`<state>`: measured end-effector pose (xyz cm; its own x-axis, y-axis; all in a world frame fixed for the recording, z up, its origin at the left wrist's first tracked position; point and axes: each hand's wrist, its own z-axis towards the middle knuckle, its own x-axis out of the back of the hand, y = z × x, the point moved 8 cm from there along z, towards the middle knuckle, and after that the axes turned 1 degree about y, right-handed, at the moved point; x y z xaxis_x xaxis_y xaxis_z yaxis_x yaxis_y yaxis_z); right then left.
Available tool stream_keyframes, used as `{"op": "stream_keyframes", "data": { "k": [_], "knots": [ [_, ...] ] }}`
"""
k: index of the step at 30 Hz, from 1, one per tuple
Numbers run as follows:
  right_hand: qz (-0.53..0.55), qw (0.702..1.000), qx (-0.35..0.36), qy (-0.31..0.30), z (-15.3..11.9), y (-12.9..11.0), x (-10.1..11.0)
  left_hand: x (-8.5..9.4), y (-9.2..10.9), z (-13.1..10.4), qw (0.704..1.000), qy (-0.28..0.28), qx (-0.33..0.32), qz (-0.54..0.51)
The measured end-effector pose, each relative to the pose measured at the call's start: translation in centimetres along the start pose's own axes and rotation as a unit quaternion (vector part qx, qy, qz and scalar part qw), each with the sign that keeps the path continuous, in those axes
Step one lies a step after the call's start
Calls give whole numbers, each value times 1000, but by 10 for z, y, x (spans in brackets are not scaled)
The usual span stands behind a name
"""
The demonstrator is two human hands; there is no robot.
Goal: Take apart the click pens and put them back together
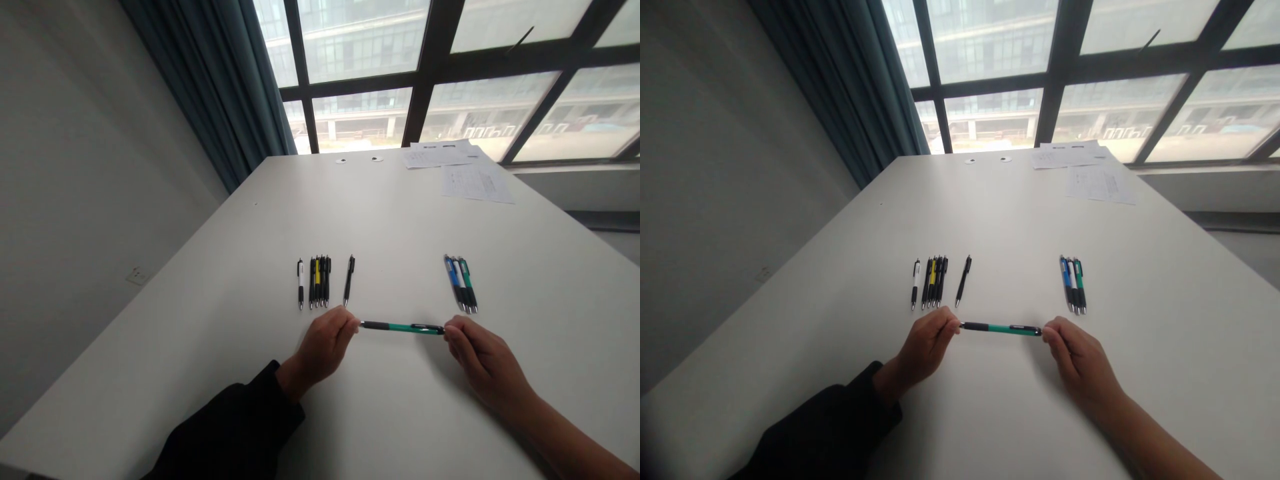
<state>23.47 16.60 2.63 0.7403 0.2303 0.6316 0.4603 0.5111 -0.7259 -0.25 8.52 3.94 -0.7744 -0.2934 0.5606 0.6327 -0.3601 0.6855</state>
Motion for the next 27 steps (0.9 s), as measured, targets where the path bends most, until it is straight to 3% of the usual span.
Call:
{"op": "stream_keyframes", "data": {
  "k": [19,27],
  "knots": [
    [-16,999,45,-4,2,-9,1,-1,1,-1,1000,-15,6,0],
    [1,1000,18,-12,2,-5,3,-2,-2,-2,1000,-14,21,-12]
  ]
}}
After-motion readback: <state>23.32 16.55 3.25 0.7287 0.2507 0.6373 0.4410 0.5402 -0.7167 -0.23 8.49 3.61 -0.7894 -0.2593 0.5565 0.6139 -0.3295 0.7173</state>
